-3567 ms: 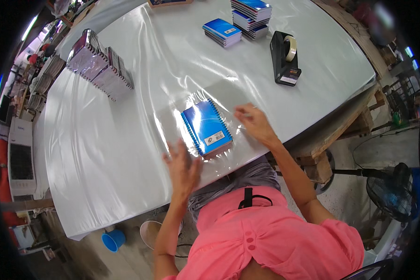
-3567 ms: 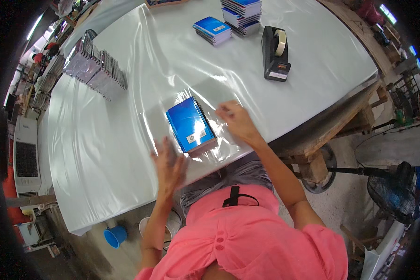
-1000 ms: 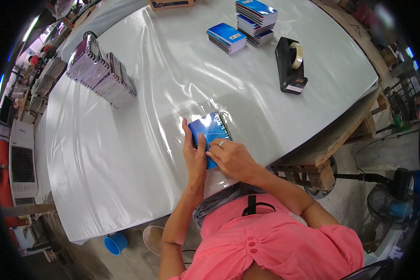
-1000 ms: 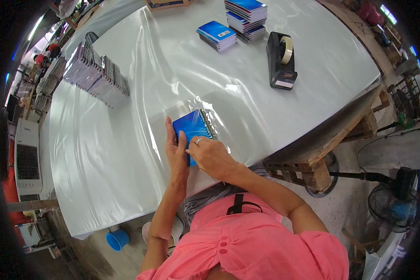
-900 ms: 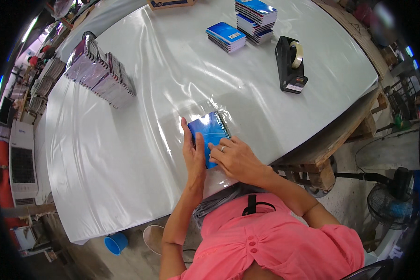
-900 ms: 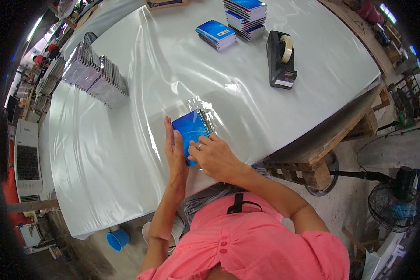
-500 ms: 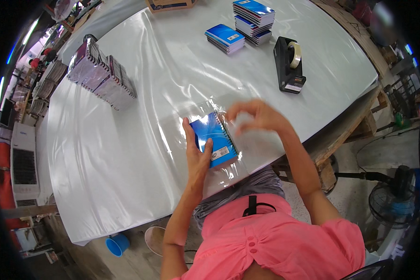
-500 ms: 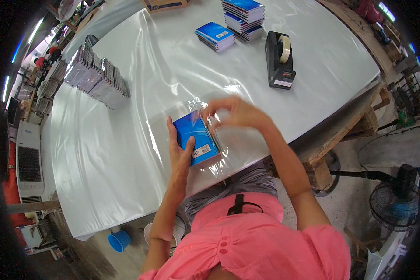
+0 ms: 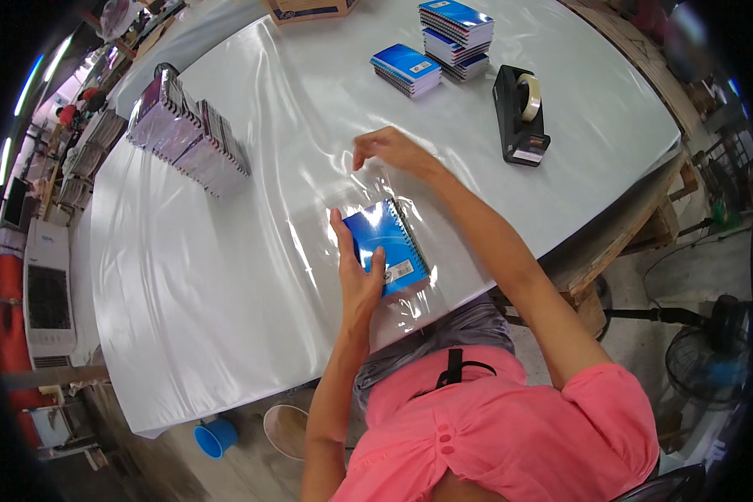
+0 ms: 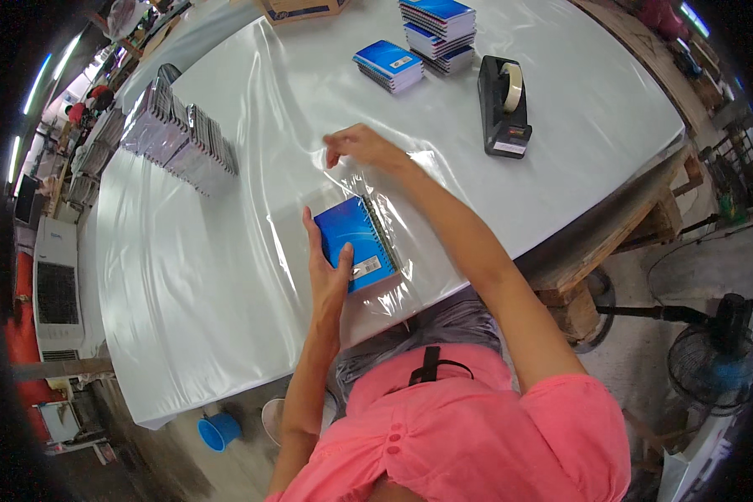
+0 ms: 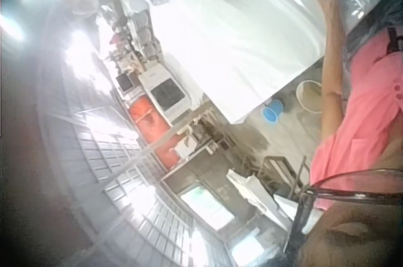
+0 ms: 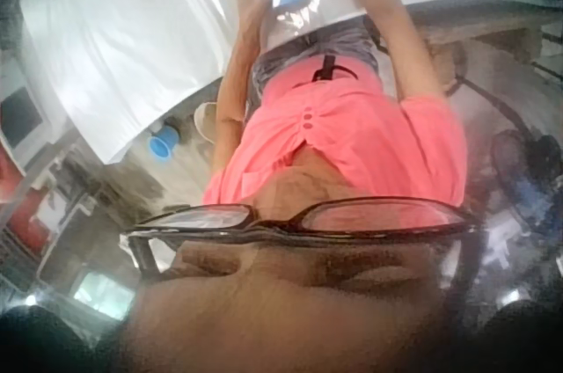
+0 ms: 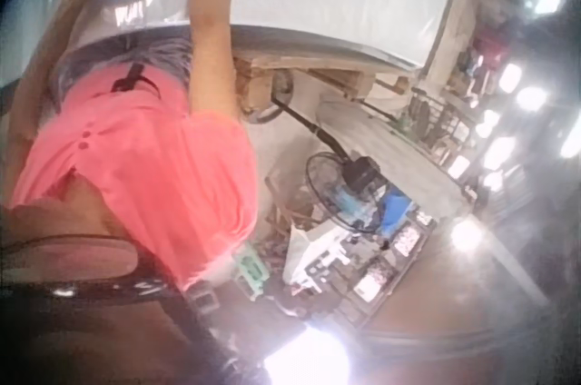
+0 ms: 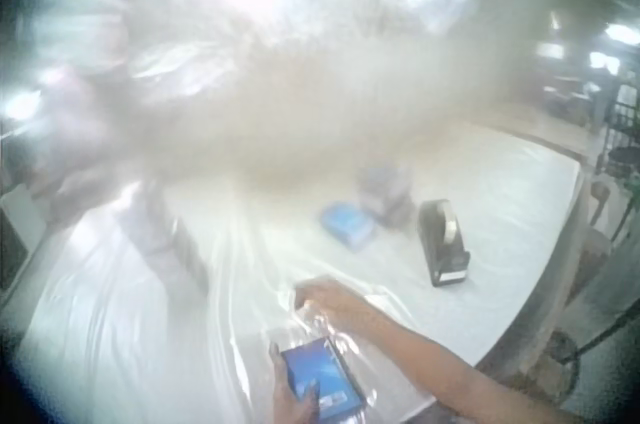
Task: The person places stacks of notepads into clear plastic bags and secures them with tape.
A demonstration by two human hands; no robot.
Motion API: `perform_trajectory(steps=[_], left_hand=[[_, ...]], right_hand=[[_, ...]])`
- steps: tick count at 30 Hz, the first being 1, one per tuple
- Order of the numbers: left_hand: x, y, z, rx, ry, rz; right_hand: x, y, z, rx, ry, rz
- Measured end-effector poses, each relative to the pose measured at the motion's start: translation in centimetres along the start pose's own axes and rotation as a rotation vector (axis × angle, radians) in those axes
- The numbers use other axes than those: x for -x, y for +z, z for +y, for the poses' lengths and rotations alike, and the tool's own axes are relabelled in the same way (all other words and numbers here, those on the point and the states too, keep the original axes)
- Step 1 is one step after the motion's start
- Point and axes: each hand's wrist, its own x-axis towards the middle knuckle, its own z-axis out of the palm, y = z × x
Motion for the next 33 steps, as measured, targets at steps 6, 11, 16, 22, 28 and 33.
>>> perform_trajectory(steps=[6, 11, 16, 22, 28, 33], left_hand=[[-0.1, -0.6, -1.6, 0.002, 0.028, 0.003], [-0.2, -0.1, -1.2, -0.016, 0.048, 0.002], [0.2, -0.3, -1.2, 0.036, 0.011, 0.012], [0.3, -0.4, -0.4, 0.158, -0.023, 0.0], [1.4, -6.5, -2.8, -0.166, 0.016, -0.045], [3.9, -9.3, -2.9, -1.275, 0.01, -0.298]], right_hand=[[2.1, -0.6, -0.6, 0.053, 0.059, -0.134], [2.7, 1.8, -0.1, 0.174, -0.088, 0.308], [7.4, 3.0, -3.2, 0.454, -0.346, 0.492], [14.9, 8.2, -4.5, 0.562, -0.507, 0.098], [15.6, 9.0, -5.1, 0.581, -0.374, 0.079], [15.8, 9.1, -5.4, 0.563, -0.302, 0.103]])
